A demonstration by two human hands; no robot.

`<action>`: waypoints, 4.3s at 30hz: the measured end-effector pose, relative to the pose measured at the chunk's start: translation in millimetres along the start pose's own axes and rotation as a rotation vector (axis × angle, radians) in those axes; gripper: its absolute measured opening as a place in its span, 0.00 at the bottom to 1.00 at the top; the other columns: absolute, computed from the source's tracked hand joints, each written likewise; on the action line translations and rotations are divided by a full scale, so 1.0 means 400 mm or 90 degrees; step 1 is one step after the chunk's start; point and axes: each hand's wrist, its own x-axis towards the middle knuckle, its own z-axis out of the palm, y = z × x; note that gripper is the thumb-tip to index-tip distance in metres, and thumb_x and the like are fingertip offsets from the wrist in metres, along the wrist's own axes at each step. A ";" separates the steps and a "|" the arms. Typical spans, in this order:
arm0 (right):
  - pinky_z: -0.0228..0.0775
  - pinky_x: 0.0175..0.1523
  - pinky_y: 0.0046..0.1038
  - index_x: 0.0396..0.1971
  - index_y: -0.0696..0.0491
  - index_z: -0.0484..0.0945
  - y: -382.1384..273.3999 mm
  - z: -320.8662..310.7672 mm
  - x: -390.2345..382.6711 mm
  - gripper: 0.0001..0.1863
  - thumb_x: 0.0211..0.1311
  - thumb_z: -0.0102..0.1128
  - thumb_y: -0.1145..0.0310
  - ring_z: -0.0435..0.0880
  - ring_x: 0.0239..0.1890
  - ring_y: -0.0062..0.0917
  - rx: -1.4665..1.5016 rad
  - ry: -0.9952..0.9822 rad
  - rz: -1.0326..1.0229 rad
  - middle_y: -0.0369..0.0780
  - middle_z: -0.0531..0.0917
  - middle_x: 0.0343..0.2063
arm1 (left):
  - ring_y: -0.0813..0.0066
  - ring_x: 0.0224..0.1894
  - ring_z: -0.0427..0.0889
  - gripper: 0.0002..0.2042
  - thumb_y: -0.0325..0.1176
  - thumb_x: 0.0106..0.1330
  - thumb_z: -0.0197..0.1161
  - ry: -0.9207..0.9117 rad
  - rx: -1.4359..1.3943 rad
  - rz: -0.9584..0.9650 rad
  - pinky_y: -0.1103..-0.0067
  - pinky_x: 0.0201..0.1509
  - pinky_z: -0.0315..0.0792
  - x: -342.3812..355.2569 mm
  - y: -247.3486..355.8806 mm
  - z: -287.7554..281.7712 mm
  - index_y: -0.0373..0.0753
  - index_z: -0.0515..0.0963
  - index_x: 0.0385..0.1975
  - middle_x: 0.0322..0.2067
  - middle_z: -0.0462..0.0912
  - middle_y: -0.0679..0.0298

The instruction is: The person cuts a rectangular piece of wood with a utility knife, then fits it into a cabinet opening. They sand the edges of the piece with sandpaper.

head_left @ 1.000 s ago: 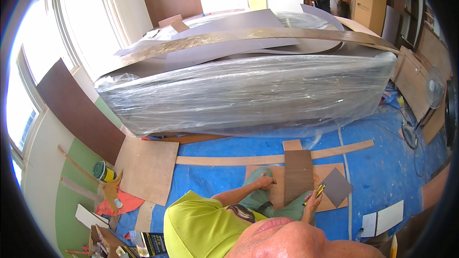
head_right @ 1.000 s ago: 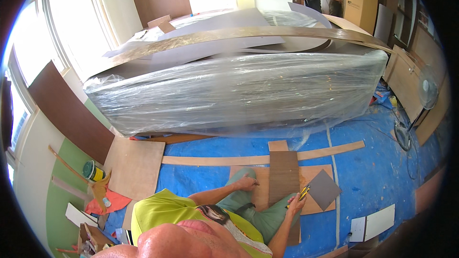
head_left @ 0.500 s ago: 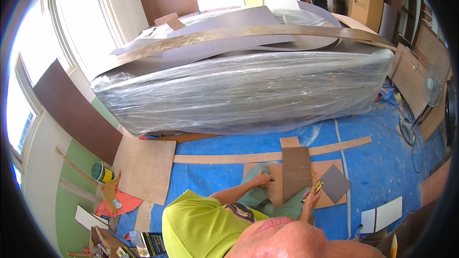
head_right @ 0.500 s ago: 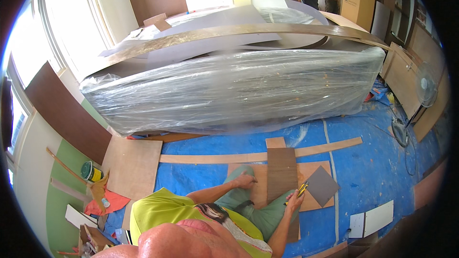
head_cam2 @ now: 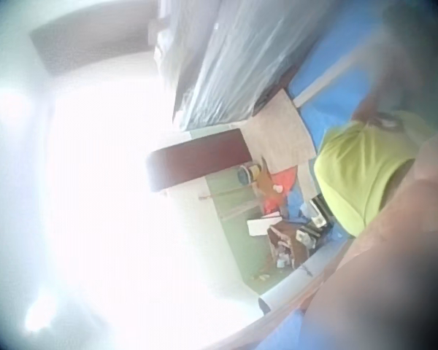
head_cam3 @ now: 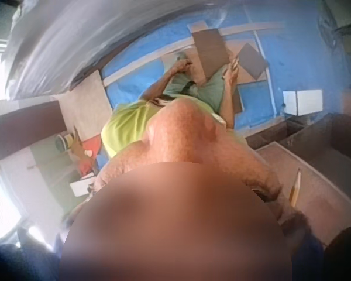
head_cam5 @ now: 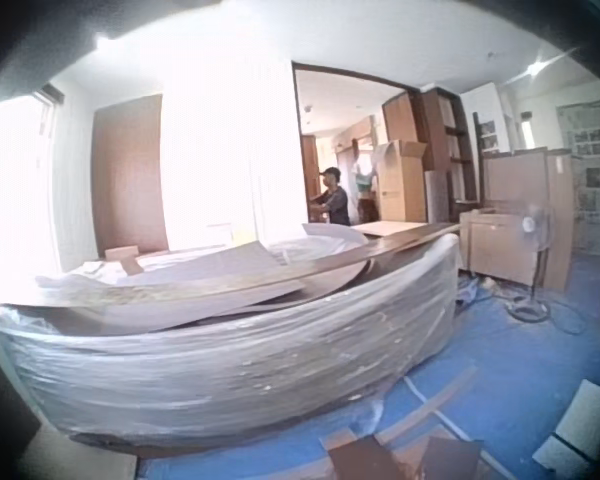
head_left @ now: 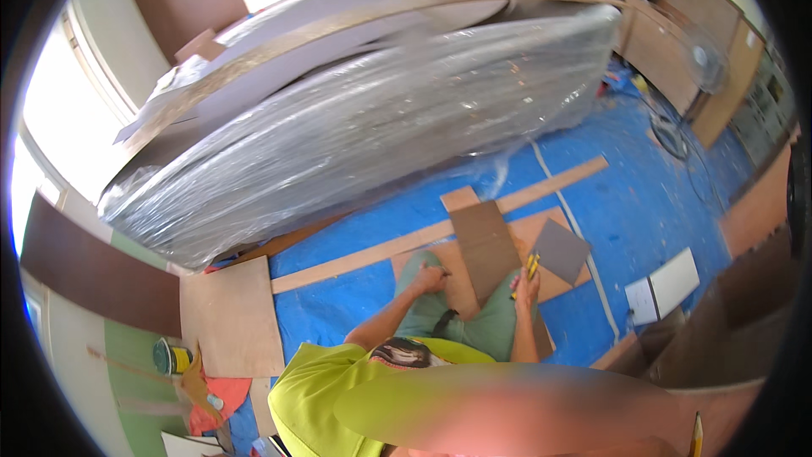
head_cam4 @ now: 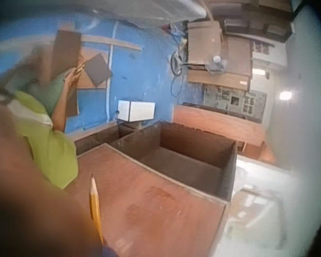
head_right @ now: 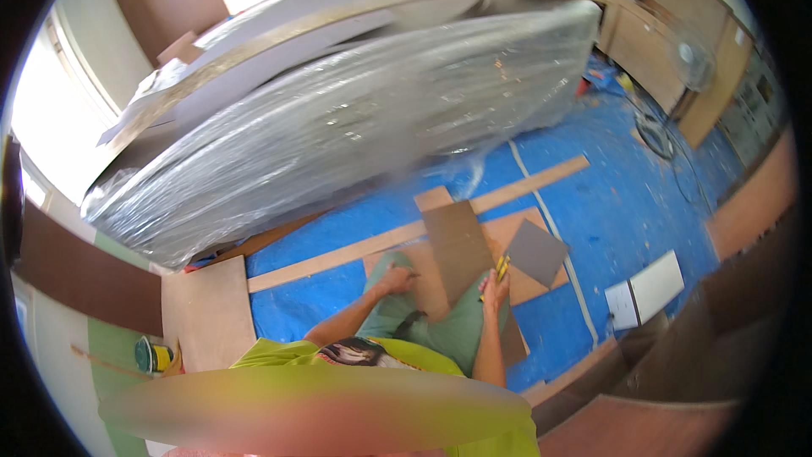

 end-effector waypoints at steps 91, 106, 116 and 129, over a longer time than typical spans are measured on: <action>0.79 0.26 0.26 0.46 0.56 0.72 -0.022 0.003 -0.037 0.13 0.70 0.57 0.64 0.80 0.21 0.21 -0.123 0.002 -0.060 0.38 0.80 0.23 | 0.64 0.58 0.79 0.18 0.38 0.67 0.53 0.044 -0.102 0.012 0.47 0.74 0.44 0.004 -0.012 0.003 0.48 0.79 0.55 0.52 0.84 0.62; 0.76 0.24 0.26 0.55 0.57 0.67 -0.021 0.005 -0.036 0.20 0.69 0.57 0.64 0.79 0.19 0.22 -0.152 -0.038 -0.097 0.38 0.79 0.22 | 0.63 0.57 0.81 0.18 0.39 0.68 0.52 0.062 -0.109 0.010 0.44 0.73 0.44 0.008 -0.018 0.012 0.48 0.79 0.55 0.51 0.85 0.63; 0.74 0.25 0.26 0.40 0.54 0.75 -0.006 -0.064 0.056 0.11 0.67 0.59 0.63 0.79 0.22 0.22 0.033 -0.054 0.103 0.37 0.79 0.22 | 0.63 0.62 0.77 0.19 0.40 0.68 0.54 0.016 -0.134 0.011 0.47 0.75 0.39 0.003 -0.012 -0.004 0.46 0.77 0.58 0.55 0.82 0.61; 0.81 0.23 0.34 0.43 0.62 0.70 -1.333 -0.420 0.418 0.17 0.67 0.59 0.63 0.82 0.18 0.32 -0.242 0.209 -0.232 0.45 0.79 0.23 | 0.63 0.59 0.78 0.19 0.38 0.67 0.55 0.023 -0.152 0.000 0.49 0.75 0.40 0.005 -0.007 -0.013 0.46 0.78 0.57 0.53 0.83 0.61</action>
